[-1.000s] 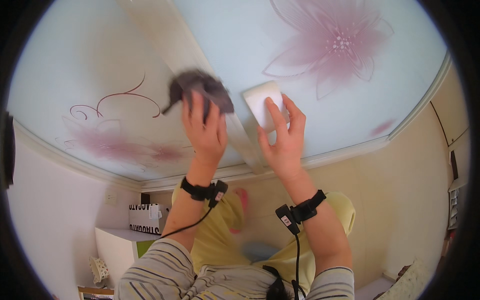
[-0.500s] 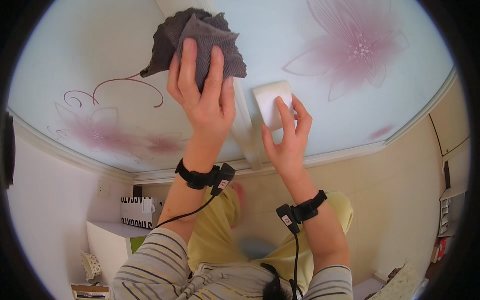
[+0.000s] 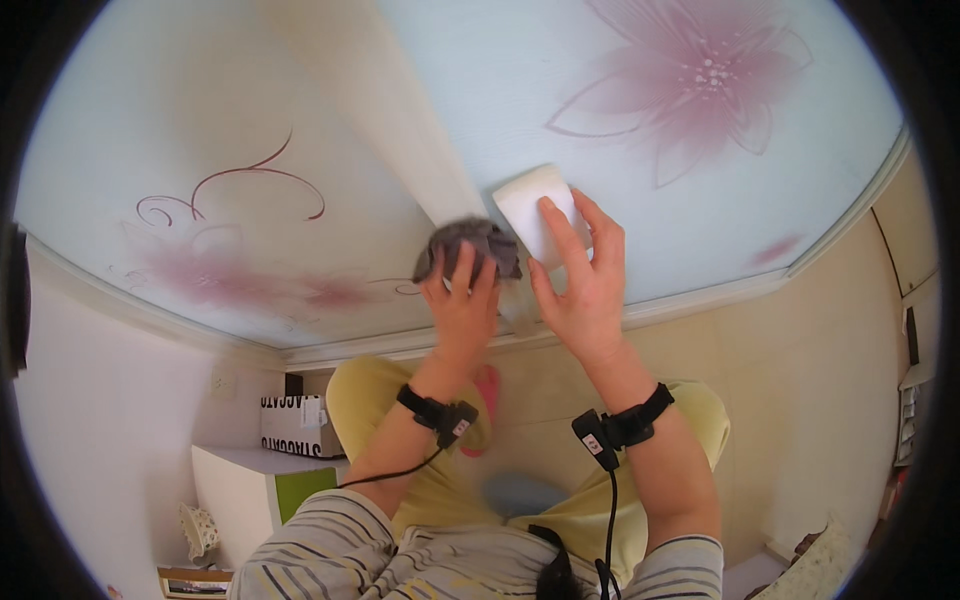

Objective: Cleaning a patterned closet door with a cloth and sponge while kneeling.

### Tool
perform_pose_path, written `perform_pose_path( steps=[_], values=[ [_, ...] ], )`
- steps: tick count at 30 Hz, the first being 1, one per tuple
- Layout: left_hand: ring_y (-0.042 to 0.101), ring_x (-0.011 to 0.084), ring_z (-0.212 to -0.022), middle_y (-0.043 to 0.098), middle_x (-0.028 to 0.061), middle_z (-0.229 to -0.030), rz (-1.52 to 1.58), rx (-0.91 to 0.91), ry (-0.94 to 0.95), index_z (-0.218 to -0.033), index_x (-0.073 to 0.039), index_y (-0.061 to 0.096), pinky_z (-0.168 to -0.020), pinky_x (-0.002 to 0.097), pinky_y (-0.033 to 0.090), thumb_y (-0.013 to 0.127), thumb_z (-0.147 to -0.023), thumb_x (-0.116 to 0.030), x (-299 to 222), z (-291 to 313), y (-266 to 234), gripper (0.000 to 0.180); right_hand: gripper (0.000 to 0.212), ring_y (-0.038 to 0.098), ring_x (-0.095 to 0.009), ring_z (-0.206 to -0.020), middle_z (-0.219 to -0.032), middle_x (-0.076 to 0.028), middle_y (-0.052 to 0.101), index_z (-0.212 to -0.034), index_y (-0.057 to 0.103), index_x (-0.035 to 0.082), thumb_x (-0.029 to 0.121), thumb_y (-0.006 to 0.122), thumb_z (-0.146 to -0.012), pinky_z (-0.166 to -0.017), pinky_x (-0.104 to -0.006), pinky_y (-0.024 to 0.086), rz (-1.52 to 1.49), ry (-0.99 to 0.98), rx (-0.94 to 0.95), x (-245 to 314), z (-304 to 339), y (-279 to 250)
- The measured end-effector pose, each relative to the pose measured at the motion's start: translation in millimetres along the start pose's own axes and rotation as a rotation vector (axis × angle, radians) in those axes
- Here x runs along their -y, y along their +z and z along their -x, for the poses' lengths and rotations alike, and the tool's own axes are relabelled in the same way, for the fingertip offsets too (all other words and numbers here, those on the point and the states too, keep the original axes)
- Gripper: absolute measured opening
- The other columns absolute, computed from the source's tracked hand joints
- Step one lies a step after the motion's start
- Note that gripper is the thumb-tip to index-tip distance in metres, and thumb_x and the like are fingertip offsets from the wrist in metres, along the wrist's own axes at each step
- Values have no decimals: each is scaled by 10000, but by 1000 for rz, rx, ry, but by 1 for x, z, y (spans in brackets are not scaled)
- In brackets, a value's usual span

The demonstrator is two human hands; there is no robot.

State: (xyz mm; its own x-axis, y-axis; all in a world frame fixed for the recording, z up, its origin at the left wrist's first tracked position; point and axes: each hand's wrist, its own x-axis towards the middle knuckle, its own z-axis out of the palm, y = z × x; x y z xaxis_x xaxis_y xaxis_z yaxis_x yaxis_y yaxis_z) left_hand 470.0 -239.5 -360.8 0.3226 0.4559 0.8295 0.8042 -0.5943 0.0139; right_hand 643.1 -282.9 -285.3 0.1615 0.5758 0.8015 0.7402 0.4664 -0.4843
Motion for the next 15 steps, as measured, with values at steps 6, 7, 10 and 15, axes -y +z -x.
perform_pose_path(
  steps=[6,7,10,15],
  values=[
    [415,358,-1299,518,44,-1458,-12,-331,151,-1258,-176,673,-1037,472,272,630,-857,-158,0,-152,-66,404,679,486,-330,-1179,-1386,-179,478,-1359,556,112,-15,752,-721,-915,-396,460,-24,20,-46,0,4,1],
    [399,362,-1312,523,56,-1453,3,-396,178,-1252,-158,675,-1054,470,257,627,-850,-148,-1,-170,-70,406,677,484,-329,-1181,-1388,-179,478,-1359,555,110,-15,751,-723,-917,-395,459,-15,21,-54,-2,5,-1],
    [431,339,-1258,546,46,-1430,-27,-510,191,-1207,-140,701,-1018,434,290,638,-831,-136,-1,-189,-78,381,672,489,-331,-1175,-1380,-181,486,-1352,560,110,-16,752,-720,-914,-395,461,-34,28,-56,-1,5,1],
    [465,267,-1164,582,-19,-1388,-39,-269,70,-1155,-170,731,-969,399,319,672,-805,-121,-2,-93,-46,358,672,500,-333,-1159,-1363,-177,500,-1345,567,109,-17,754,-712,-910,-398,465,-6,4,-36,-2,4,0]
  ],
)
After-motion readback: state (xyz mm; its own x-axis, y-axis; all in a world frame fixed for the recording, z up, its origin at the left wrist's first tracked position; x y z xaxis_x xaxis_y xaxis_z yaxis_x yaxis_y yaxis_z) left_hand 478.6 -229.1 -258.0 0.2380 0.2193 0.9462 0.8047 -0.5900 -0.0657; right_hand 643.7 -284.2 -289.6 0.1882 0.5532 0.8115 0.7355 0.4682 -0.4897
